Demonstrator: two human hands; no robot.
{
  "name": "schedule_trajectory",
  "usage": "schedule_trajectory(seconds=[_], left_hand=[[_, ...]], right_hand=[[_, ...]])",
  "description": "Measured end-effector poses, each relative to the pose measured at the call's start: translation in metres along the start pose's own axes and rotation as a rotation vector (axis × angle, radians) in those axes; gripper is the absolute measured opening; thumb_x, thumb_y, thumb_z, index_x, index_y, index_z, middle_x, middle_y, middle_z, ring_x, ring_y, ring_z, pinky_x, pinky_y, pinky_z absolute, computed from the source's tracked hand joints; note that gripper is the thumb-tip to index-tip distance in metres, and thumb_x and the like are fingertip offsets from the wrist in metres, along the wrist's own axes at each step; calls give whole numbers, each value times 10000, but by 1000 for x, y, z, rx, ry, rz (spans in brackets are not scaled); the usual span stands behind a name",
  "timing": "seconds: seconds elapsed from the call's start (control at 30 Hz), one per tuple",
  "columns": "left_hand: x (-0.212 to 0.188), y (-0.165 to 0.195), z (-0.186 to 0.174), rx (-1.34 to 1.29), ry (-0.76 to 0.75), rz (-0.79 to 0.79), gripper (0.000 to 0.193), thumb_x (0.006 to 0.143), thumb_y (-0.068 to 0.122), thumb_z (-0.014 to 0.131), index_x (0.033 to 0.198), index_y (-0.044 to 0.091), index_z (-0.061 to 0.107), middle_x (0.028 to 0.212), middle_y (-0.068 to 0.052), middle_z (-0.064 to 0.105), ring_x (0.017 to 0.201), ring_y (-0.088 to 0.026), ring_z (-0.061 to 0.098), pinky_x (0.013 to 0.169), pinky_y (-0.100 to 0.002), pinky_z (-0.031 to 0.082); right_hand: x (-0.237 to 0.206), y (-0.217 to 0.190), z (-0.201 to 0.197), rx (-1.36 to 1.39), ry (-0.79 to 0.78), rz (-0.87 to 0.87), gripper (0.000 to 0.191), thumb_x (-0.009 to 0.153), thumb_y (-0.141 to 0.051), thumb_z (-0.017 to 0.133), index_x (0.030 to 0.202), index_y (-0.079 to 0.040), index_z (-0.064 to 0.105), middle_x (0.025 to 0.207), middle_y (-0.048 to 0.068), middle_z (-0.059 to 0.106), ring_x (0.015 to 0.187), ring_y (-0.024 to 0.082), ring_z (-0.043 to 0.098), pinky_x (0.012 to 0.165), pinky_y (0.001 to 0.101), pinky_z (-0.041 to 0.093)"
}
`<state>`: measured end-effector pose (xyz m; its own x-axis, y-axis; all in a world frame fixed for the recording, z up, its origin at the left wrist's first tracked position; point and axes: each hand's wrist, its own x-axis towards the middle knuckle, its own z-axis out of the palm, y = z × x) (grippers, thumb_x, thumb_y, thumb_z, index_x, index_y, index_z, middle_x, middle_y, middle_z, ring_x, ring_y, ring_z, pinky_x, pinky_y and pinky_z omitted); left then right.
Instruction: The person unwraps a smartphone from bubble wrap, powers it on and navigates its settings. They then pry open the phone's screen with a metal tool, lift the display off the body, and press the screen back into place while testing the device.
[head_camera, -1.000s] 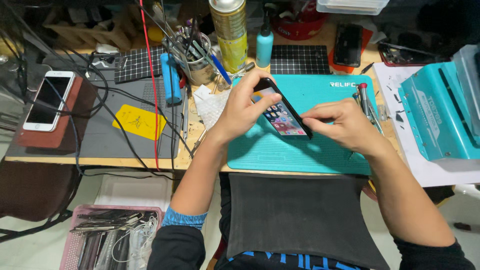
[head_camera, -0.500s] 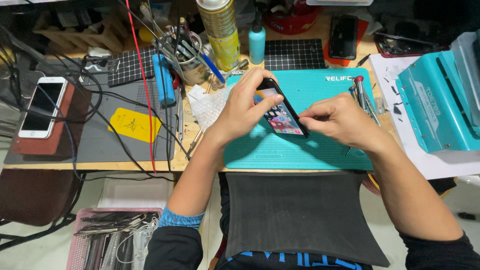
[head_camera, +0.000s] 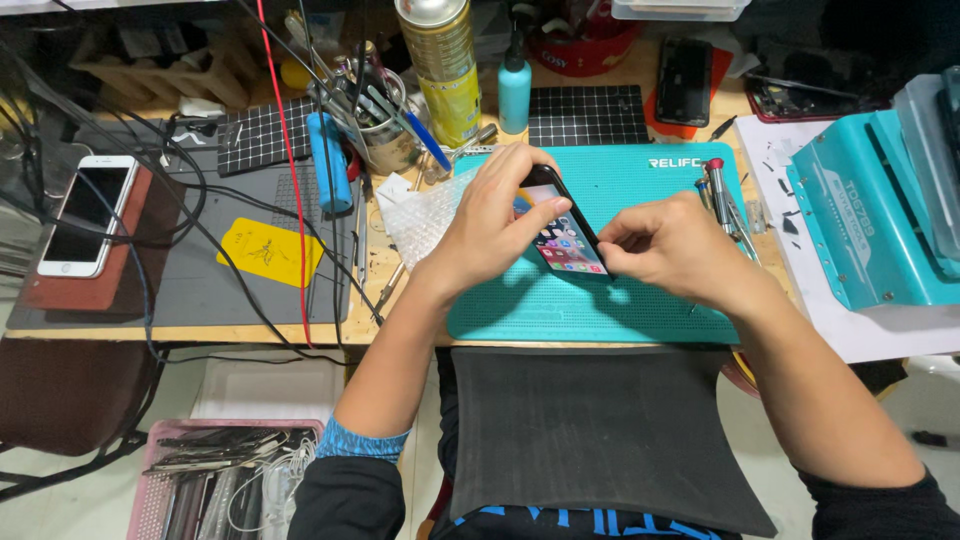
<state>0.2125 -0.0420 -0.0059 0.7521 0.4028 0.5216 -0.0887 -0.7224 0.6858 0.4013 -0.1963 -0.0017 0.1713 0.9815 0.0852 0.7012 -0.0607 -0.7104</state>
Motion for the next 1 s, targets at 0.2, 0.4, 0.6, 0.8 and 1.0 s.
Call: schedule_trajectory(seconds=[0.2, 0.4, 0.6, 0.8, 1.0], left_hand=[[-2, -1, 3, 16, 24, 23, 284, 943, 223, 726, 1099, 46, 569, 1043, -106, 600, 1064, -297, 588, 955, -399, 468], [-3, -1, 5, 26, 33, 35, 282, 942, 228, 726, 1093, 46, 572, 1039, -112, 599, 1066, -305, 585, 955, -400, 469], [-5, 0, 2, 20, 36, 1, 282, 942, 228, 719, 1099, 42, 575, 1048, -117, 601, 1064, -304, 593, 953, -401, 469], [-5, 2, 8, 72, 52, 62, 282, 939, 223, 726, 1095, 44, 575, 1048, -120, 601, 1076, -317, 578, 964, -409, 455], [-10, -10, 1, -2, 75, -2, 268, 950, 205, 727, 1109, 40, 588, 1043, -112, 620, 1033, -279, 619, 939, -377, 496]], right_hand=[[-1, -6, 4, -81, 56, -24, 107, 804, -101, 751, 841, -2, 769, 701, 97, 761, 613, 154, 745, 619, 285, 597], [-4, -6, 5, -120, 84, -83, 107, 807, -108, 756, 826, -4, 744, 693, 90, 745, 626, 159, 740, 627, 289, 597], [-3, -5, 5, -44, 72, -169, 105, 810, -85, 736, 887, -15, 733, 762, 72, 740, 669, 151, 724, 644, 290, 594], [-1, -1, 7, -75, 92, -129, 88, 799, -64, 727, 852, 3, 708, 735, 82, 727, 650, 144, 719, 625, 286, 584], [-2, 6, 3, 59, 41, -121, 151, 819, -107, 760, 943, -20, 760, 834, 57, 758, 746, 130, 735, 708, 282, 590]])
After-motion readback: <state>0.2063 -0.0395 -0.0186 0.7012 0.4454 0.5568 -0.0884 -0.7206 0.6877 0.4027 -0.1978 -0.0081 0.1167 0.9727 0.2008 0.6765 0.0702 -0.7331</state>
